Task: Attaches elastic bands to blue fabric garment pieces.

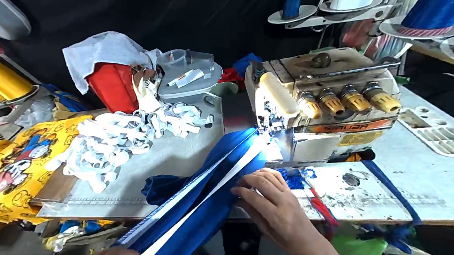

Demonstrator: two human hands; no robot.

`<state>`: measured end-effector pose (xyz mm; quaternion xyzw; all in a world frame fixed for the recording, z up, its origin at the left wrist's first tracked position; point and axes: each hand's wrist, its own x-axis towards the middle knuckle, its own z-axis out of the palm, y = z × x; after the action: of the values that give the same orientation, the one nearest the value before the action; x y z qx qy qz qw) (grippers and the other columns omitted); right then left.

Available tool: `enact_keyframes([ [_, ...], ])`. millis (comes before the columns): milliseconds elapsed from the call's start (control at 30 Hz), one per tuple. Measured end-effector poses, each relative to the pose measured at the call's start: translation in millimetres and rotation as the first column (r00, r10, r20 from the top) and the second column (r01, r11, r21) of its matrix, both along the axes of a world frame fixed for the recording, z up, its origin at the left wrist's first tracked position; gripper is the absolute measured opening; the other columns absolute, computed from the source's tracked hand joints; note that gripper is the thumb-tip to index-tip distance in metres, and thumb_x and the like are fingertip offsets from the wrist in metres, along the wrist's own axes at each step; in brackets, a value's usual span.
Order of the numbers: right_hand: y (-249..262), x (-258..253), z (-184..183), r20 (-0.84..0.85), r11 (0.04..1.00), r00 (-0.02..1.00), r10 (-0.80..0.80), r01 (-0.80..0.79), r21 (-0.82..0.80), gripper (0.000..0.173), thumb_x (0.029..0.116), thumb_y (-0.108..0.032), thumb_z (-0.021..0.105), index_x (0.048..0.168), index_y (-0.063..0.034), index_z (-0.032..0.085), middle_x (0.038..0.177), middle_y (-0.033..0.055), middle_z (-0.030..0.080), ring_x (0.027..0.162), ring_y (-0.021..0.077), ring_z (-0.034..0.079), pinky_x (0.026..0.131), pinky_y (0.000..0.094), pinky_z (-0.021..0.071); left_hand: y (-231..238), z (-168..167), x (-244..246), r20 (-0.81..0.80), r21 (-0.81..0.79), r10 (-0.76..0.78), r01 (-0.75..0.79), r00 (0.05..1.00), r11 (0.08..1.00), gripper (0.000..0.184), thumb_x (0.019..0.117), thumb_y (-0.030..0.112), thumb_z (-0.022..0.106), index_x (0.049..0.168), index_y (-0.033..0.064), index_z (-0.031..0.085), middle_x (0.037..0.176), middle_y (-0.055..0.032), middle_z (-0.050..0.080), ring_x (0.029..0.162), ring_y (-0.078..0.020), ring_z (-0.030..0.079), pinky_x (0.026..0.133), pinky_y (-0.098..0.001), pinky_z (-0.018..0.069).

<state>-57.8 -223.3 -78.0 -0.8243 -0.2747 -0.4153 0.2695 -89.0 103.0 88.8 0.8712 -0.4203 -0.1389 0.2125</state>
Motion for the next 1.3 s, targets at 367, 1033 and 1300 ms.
enact_keyframes([
  [367,-21,2,17,-0.14,0.976,0.973,0.182,-0.161,0.148,0.02,0.1061,-0.032,0.054,0.108,-0.0139,0.063,0.094,-0.0023,0.059,0.092,0.0022,0.059,0.083,0.0137,0.0494,29,-13,33,-0.354,-0.383,0.175,-0.313,0.919,0.869,0.022,0.1051,0.019,0.056,0.119,0.0248,0.071,0.1,0.0176,0.074,0.089,0.0055,0.068,0.08,-0.0183,0.0563],
  [1033,-8,2,24,0.036,1.0,0.999,-0.01,0.01,0.004,0.017,0.1055,-0.013,0.05,0.101,-0.0139,0.067,0.103,0.0015,0.071,0.112,0.0123,0.066,0.114,0.0383,0.0438,7,-8,24,-0.141,-0.323,-0.143,0.091,0.98,0.942,0.041,0.0928,0.028,0.074,0.1,-0.0121,0.066,0.091,-0.0203,0.065,0.089,-0.0137,0.062,0.081,-0.0228,0.0499],
  [1300,-29,-31,-18,0.007,0.999,1.0,-0.02,0.02,0.039,0.017,0.1085,-0.015,0.045,0.103,-0.0126,0.061,0.109,0.0023,0.071,0.122,0.0134,0.062,0.114,0.0323,0.0403,-74,-38,51,0.075,-0.102,-0.212,0.219,0.974,0.97,0.022,0.1004,0.017,0.06,0.1,-0.0025,0.072,0.093,-0.0183,0.068,0.087,-0.0299,0.068,0.077,-0.0401,0.0566],
])
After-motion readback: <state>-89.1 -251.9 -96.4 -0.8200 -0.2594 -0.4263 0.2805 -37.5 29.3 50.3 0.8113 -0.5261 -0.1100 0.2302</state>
